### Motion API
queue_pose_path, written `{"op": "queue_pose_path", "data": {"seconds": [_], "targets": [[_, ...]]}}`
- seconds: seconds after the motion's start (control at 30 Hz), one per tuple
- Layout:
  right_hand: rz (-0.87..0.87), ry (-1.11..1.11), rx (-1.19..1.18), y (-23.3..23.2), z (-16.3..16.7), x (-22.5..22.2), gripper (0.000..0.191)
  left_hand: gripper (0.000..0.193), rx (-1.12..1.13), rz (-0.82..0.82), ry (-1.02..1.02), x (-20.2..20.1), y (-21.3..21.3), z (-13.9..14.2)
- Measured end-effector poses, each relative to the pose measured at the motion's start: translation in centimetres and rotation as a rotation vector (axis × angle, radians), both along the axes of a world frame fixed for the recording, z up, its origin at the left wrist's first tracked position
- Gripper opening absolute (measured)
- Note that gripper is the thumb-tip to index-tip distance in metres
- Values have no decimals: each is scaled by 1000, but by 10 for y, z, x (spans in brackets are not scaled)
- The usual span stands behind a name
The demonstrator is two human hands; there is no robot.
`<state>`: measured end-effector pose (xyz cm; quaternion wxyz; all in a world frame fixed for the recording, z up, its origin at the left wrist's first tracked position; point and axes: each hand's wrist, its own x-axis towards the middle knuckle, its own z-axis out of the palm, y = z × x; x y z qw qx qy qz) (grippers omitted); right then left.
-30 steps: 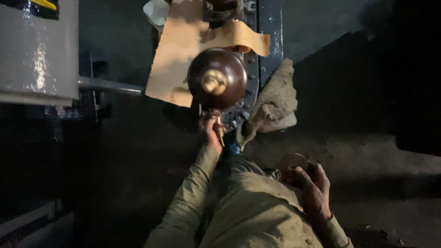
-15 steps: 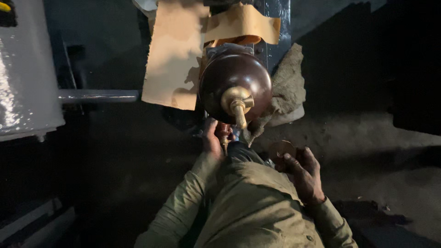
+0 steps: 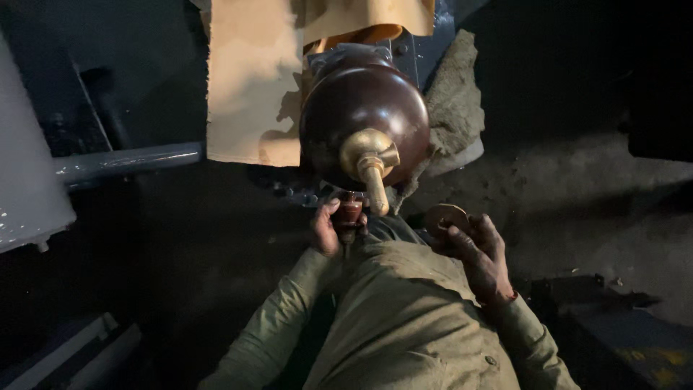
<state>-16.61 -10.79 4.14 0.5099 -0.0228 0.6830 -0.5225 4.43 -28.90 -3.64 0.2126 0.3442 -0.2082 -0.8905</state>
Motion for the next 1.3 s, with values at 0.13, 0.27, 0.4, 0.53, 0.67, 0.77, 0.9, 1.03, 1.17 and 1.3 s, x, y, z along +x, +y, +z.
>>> {"op": "queue_pose_path", "data": {"seconds": [0.13, 0.27, 0.4, 0.53, 0.67, 0.77, 0.9, 1.03, 1.17, 1.3], "targets": [[-22, -68, 33, -4, 2, 4, 33, 45, 105, 88, -106, 0, 8, -1], [-3, -111, 77, -4, 1, 9, 53, 48, 102, 102, -142, -1, 8, 6], [102, -97, -6, -8, -11, 13, 67, 49, -50, -25, -135, 2, 3, 12], [333, -10, -94, -34, -31, 14, 47, 44, -118, -1, -156, 5, 7, 9], [508, 477, -178, -69, -41, 17, 38, 50, -298, -50, -255, 15, 19, 3], [534, 802, -363, -84, -37, 24, 50, 56, -359, -90, -184, 28, 26, -3], [580, 998, -474, -87, -26, 36, 36, 62, -339, -119, -113, 42, 31, 3], [356, 1034, -540, -91, -28, 34, 37, 72, -501, -137, -54, 53, 31, 22], [312, 748, -149, -109, -49, 20, 17, 77, -734, -184, -19, 68, 30, 52], [162, 250, -275, -137, -76, 24, 30, 78, -849, -198, 20, 75, 34, 82]]}}
